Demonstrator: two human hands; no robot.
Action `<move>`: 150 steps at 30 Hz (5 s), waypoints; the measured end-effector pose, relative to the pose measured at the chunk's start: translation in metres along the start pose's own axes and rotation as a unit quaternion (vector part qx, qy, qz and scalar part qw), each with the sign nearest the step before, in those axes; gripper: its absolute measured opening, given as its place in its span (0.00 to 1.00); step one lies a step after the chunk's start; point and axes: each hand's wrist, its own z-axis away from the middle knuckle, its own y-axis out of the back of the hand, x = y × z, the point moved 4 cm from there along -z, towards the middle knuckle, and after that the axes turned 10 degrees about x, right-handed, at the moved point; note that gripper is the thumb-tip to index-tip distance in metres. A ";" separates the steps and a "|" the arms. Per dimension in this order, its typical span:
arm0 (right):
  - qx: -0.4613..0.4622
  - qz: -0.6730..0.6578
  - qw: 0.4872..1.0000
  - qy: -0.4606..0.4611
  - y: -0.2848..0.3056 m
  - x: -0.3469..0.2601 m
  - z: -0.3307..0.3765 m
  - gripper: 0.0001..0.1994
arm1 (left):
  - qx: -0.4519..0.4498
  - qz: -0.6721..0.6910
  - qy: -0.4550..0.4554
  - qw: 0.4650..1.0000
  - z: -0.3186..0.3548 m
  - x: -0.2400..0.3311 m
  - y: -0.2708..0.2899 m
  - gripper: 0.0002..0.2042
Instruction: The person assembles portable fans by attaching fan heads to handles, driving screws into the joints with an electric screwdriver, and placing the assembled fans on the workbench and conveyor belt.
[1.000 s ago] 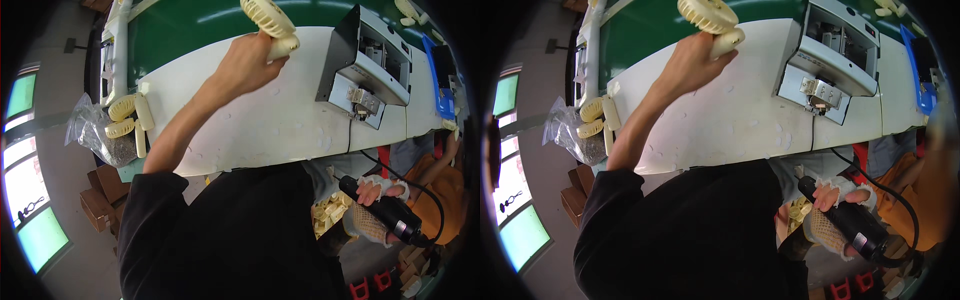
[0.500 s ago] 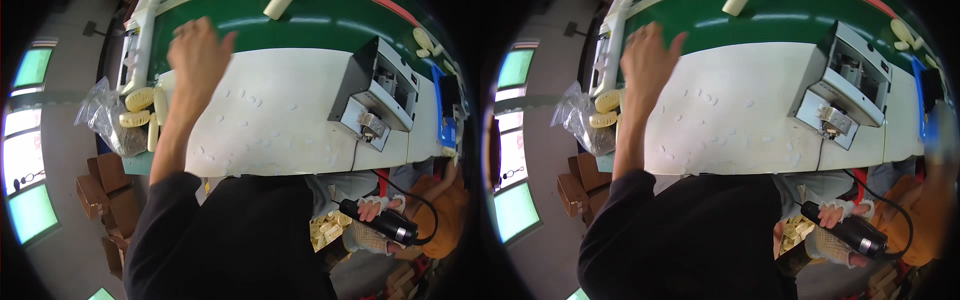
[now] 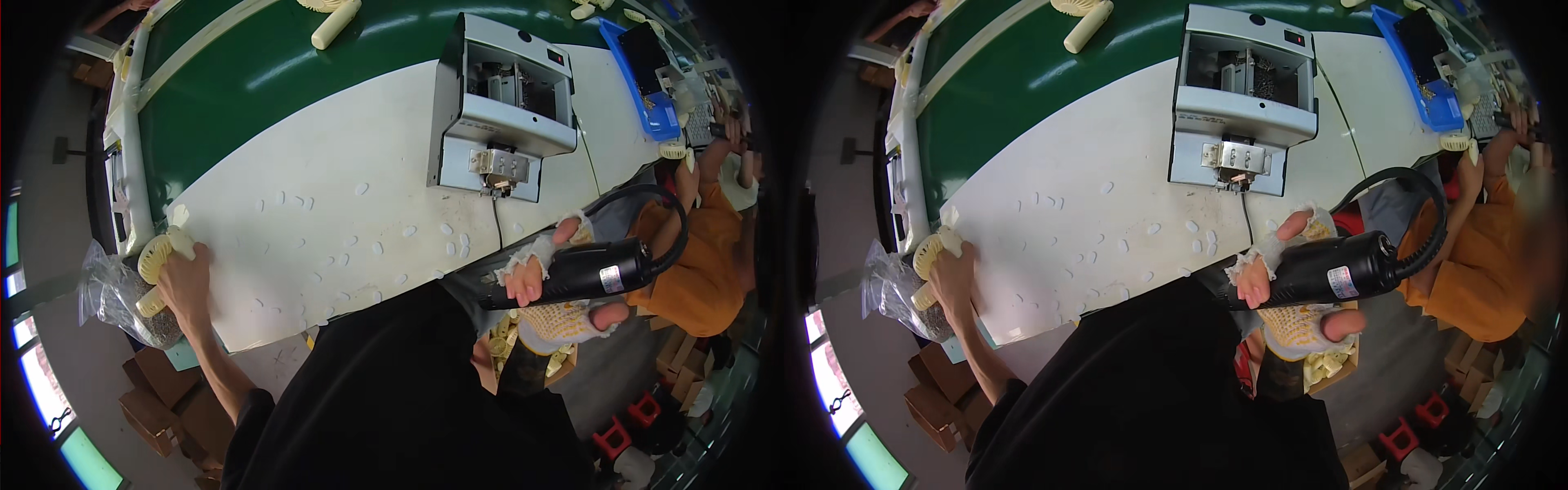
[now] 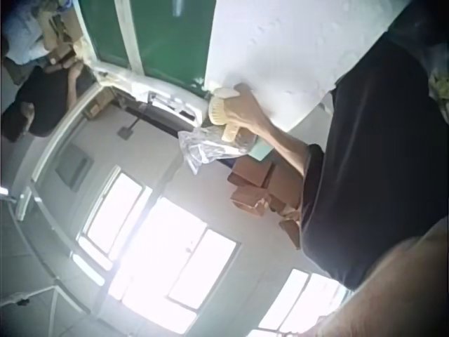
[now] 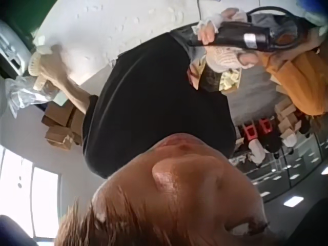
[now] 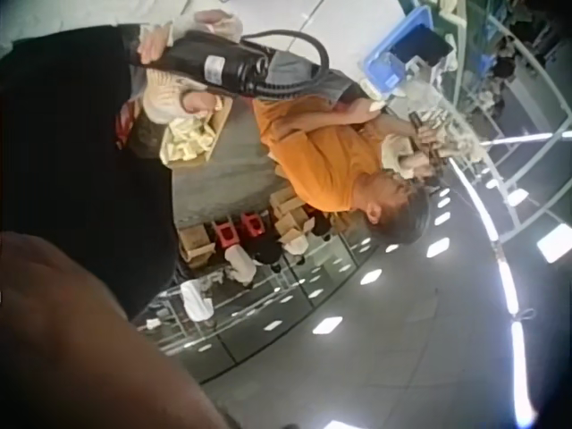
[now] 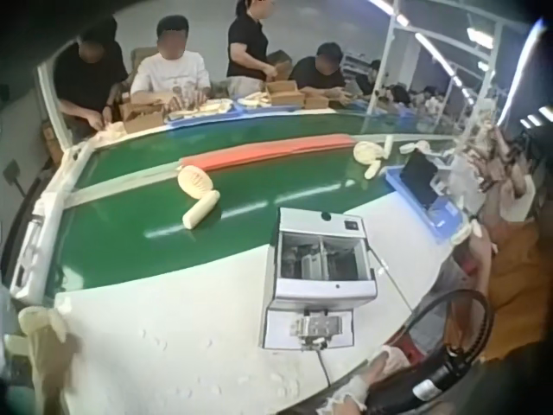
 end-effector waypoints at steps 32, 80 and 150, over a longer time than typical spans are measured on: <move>-0.065 0.481 0.858 0.168 -0.071 -0.070 -0.037 0.10 | -0.713 0.673 0.139 0.141 0.180 0.234 0.069 0.15; 0.007 0.496 0.860 0.122 -0.108 -0.063 -0.002 0.15 | -0.721 0.661 0.081 0.191 0.182 0.248 0.061 0.04; -0.178 0.211 0.904 0.328 -0.099 -0.060 0.027 0.19 | -0.545 0.741 -0.116 0.374 0.168 0.225 0.041 0.06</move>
